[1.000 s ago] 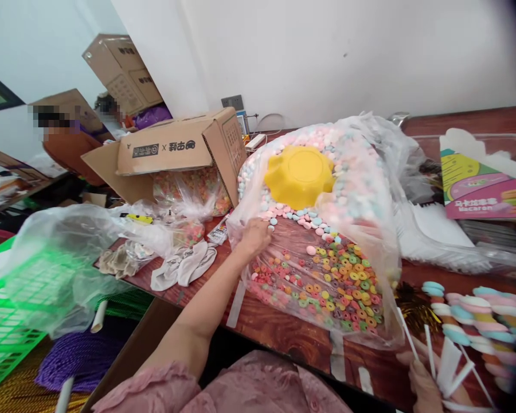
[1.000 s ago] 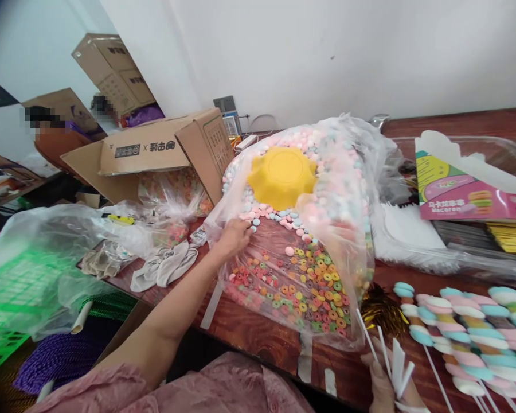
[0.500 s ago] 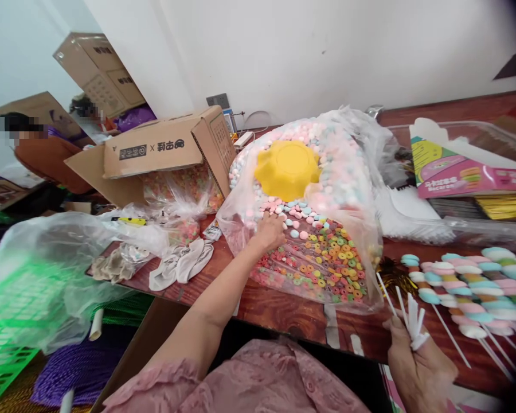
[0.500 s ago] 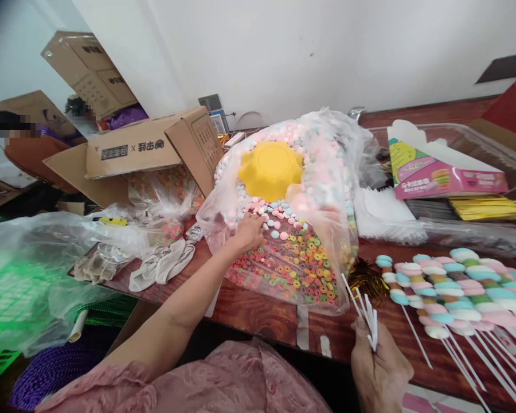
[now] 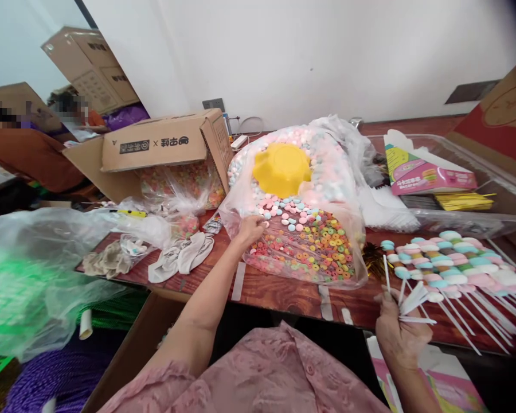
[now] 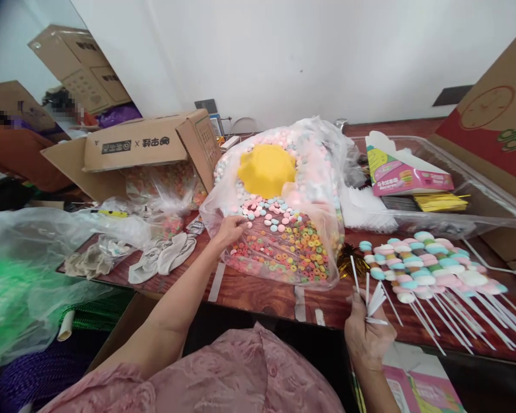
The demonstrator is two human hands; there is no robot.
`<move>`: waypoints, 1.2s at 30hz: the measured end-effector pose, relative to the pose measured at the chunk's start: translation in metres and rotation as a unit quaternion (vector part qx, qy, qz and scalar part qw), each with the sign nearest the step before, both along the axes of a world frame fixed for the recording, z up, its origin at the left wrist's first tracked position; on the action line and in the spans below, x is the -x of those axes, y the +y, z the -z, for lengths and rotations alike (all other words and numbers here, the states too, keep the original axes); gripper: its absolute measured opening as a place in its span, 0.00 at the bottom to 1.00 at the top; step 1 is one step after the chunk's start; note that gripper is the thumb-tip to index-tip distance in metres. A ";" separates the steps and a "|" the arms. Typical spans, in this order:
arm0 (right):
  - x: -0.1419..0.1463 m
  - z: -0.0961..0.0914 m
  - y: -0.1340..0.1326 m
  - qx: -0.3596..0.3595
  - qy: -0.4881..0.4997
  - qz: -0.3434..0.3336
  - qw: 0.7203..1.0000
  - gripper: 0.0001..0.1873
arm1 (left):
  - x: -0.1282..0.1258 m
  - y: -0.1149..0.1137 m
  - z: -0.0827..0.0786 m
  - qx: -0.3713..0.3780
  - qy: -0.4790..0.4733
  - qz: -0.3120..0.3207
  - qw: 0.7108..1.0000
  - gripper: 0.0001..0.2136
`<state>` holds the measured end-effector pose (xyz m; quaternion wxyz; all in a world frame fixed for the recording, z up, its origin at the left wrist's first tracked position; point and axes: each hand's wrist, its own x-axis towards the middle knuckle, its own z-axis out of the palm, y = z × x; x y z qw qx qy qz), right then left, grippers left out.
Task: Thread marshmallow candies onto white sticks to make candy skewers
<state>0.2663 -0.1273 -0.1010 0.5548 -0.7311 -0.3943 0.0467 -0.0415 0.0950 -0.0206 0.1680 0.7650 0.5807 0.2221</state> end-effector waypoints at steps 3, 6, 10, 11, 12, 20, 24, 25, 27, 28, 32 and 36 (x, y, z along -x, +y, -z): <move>-0.001 -0.001 0.003 -0.006 -0.053 0.006 0.999 0.35 | 0.002 -0.004 0.012 -0.005 -0.018 0.003 1.000 0.12; -0.003 -0.002 0.006 -0.004 -0.084 -0.002 0.996 0.33 | 0.001 -0.006 0.020 -0.010 -0.020 0.013 1.000 0.09; -0.005 -0.003 0.008 0.010 -0.117 -0.021 0.993 0.29 | 0.000 -0.008 0.024 -0.013 -0.013 0.036 0.999 0.04; -0.005 -0.004 0.008 0.013 -0.123 -0.027 0.992 0.28 | 0.000 -0.009 0.025 -0.015 -0.011 0.037 0.999 0.04; -0.006 -0.005 0.008 0.016 -0.130 -0.032 0.991 0.27 | 0.000 -0.009 0.025 -0.016 -0.010 0.035 0.999 0.04; -0.003 -0.011 0.009 0.040 -0.156 -0.042 0.986 0.22 | -0.002 -0.014 0.030 -0.017 -0.001 0.009 1.000 0.05; -0.001 -0.014 0.009 0.058 -0.160 -0.039 0.985 0.20 | -0.002 -0.014 0.026 -0.013 0.000 0.008 1.000 0.06; -0.001 -0.015 0.009 0.064 -0.161 -0.039 0.984 0.20 | -0.002 -0.014 0.025 -0.010 -0.002 0.010 1.000 0.05; -0.001 -0.016 0.010 0.076 -0.164 -0.045 0.983 0.20 | -0.002 -0.014 0.022 -0.006 -0.011 0.015 1.000 0.06; 0.000 -0.017 0.010 0.083 -0.165 -0.049 0.982 0.20 | -0.001 -0.015 0.020 -0.006 -0.018 0.017 1.000 0.06; 0.003 -0.021 0.010 0.109 -0.172 -0.070 0.977 0.18 | 0.003 -0.027 0.012 -0.032 -0.051 0.014 0.998 0.12; 0.009 -0.027 0.010 0.139 -0.173 -0.092 0.971 0.13 | 0.014 -0.058 0.000 -0.089 -0.080 0.021 0.993 0.13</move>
